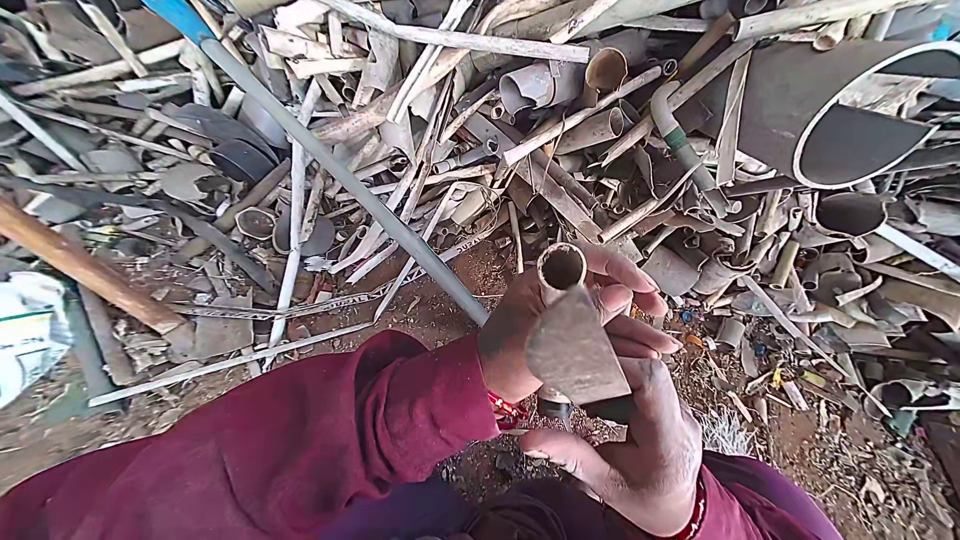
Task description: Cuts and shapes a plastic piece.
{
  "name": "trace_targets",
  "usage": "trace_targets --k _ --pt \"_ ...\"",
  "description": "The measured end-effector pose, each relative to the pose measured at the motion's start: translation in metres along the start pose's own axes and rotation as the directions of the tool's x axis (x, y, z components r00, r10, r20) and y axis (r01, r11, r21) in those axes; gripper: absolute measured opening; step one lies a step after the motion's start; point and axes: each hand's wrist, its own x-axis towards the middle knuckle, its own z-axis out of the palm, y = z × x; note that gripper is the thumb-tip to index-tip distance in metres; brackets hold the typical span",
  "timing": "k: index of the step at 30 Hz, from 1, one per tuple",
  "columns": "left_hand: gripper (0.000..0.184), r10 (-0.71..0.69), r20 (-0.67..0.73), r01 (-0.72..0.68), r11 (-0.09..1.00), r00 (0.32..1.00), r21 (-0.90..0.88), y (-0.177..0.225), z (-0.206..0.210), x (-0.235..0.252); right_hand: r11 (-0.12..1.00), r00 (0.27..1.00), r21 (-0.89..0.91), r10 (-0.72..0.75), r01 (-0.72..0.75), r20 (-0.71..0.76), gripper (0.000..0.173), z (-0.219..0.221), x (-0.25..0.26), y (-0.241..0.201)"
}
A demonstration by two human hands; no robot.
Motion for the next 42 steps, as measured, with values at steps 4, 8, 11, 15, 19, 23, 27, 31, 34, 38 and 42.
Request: trace_targets --k 4,8,11,15,19,23,27,31,34,38,42 --pt "0.014 0.005 0.005 -0.005 0.999 1.000 0.035 0.000 0.002 0.000 0.998 1.000 -0.058 -0.015 0.016 0.012 0.050 0.002 0.000 -0.002" --pt "0.018 0.039 -0.047 -0.035 0.996 0.998 0.077 -0.004 0.004 0.000 0.990 0.998 -0.139 -0.030 0.037 0.055 0.052 0.002 0.001 -0.001" --pt "0.021 0.031 -0.130 -0.024 0.998 0.991 0.057 -0.008 0.003 -0.003 0.984 0.996 -0.172 -0.024 0.038 0.085 0.055 0.003 0.000 -0.001" --pt "0.025 0.005 -0.263 0.017 0.997 0.965 0.080 -0.012 0.007 -0.008 0.983 0.991 -0.182 -0.005 0.030 0.135 0.056 0.001 0.000 -0.001" --pt "0.022 0.003 -0.233 0.029 0.991 0.973 0.133 -0.015 0.003 -0.011 0.989 0.983 -0.145 0.016 0.011 0.182 0.058 0.001 0.000 -0.001" --pt "0.023 -0.004 -0.245 0.042 0.988 0.969 0.151 -0.015 0.005 -0.011 0.995 0.978 -0.103 0.040 -0.019 0.203 0.059 0.002 -0.002 -0.001" --pt "0.020 0.107 -0.151 -0.082 0.983 0.983 0.162 -0.023 0.001 -0.008 0.998 0.970 -0.047 0.052 -0.042 0.238 0.059 -0.003 0.001 -0.001" --pt "0.023 0.148 -0.268 -0.113 0.983 0.952 0.142 -0.022 0.010 -0.001 0.998 0.970 -0.053 0.034 -0.022 0.243 0.048 -0.003 0.003 -0.003" --pt "0.026 0.118 -0.265 -0.084 0.987 0.957 0.136 -0.020 0.006 0.001 0.998 0.970 0.009 0.052 -0.055 0.239 0.046 -0.002 0.002 0.000" --pt "0.019 0.129 -0.077 -0.112 0.975 0.989 0.193 -0.009 -0.010 0.003 0.910 0.970 0.359 0.147 -0.210 0.195 0.048 -0.016 0.007 0.010" --pt "0.020 0.175 -0.045 -0.160 0.959 0.984 0.235 0.007 -0.006 0.005 0.873 0.967 0.415 0.224 -0.254 0.121 0.029 -0.026 0.010 0.009"
